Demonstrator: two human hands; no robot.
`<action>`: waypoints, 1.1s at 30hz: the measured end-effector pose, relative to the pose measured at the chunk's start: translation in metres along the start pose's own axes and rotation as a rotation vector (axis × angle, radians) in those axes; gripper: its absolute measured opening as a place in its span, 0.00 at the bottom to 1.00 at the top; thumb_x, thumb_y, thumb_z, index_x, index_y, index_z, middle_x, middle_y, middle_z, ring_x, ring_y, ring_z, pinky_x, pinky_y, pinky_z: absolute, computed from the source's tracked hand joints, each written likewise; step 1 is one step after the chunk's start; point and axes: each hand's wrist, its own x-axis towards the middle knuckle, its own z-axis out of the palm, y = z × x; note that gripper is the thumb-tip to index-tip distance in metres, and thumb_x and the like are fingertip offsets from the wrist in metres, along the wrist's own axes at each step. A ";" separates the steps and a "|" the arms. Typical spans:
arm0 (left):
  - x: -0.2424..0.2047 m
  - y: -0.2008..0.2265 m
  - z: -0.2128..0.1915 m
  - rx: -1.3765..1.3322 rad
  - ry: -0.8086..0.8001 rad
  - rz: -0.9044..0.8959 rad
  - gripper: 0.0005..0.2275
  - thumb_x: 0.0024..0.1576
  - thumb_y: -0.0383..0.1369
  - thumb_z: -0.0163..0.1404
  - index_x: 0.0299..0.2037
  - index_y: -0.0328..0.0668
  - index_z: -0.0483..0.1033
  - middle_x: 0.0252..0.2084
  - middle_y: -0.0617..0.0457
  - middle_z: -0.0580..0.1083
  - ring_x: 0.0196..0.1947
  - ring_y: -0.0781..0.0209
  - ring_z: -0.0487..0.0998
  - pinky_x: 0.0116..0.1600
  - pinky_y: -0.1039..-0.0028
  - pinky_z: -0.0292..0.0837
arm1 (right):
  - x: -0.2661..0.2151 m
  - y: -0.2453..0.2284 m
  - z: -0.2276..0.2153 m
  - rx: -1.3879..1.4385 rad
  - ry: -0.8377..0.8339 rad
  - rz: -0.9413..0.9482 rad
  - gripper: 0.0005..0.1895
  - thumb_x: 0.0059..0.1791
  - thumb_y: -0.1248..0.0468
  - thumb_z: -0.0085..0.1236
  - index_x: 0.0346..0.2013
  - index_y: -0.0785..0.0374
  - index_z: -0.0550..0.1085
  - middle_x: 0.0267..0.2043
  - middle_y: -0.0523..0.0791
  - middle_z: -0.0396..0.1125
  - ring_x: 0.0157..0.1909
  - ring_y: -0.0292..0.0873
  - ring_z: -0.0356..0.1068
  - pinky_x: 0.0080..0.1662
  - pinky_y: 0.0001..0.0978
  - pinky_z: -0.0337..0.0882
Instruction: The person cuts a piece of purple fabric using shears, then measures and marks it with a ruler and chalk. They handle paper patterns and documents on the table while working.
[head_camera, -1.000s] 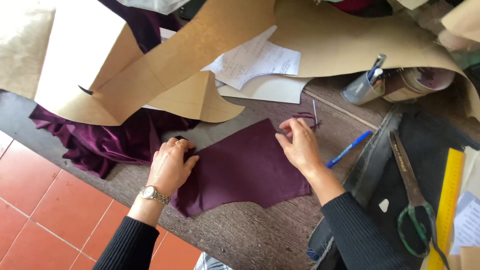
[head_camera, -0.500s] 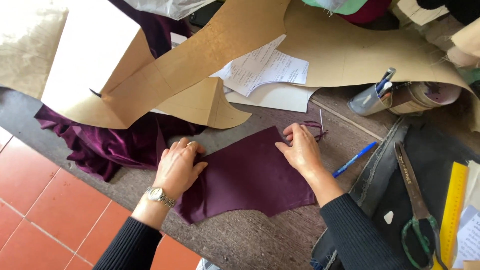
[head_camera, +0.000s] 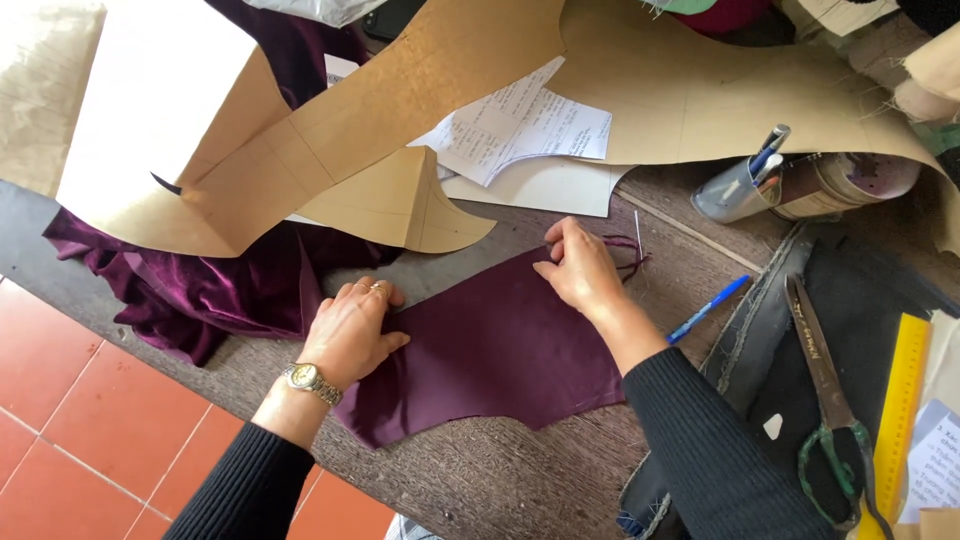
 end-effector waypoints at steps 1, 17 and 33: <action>-0.001 -0.002 0.002 -0.001 -0.002 0.000 0.20 0.47 0.41 0.60 0.50 0.55 0.70 0.47 0.58 0.69 0.55 0.57 0.69 0.56 0.66 0.66 | -0.002 -0.003 -0.003 -0.001 -0.002 0.001 0.19 0.38 0.65 0.65 0.42 0.61 0.71 0.32 0.44 0.65 0.36 0.46 0.72 0.40 0.37 0.71; -0.054 -0.011 -0.037 -0.333 0.316 0.147 0.11 0.47 0.33 0.56 0.39 0.43 0.74 0.33 0.45 0.78 0.41 0.44 0.79 0.44 0.57 0.73 | -0.079 -0.027 -0.076 0.574 0.017 -0.141 0.13 0.43 0.69 0.60 0.42 0.63 0.71 0.33 0.46 0.72 0.34 0.34 0.67 0.40 0.25 0.70; -0.127 -0.052 0.115 0.146 0.163 0.382 0.24 0.40 0.37 0.58 0.50 0.61 0.74 0.50 0.58 0.68 0.50 0.58 0.68 0.53 0.60 0.62 | -0.214 0.022 0.000 0.036 -0.237 -0.734 0.19 0.39 0.71 0.63 0.44 0.61 0.74 0.48 0.46 0.69 0.60 0.50 0.61 0.61 0.47 0.59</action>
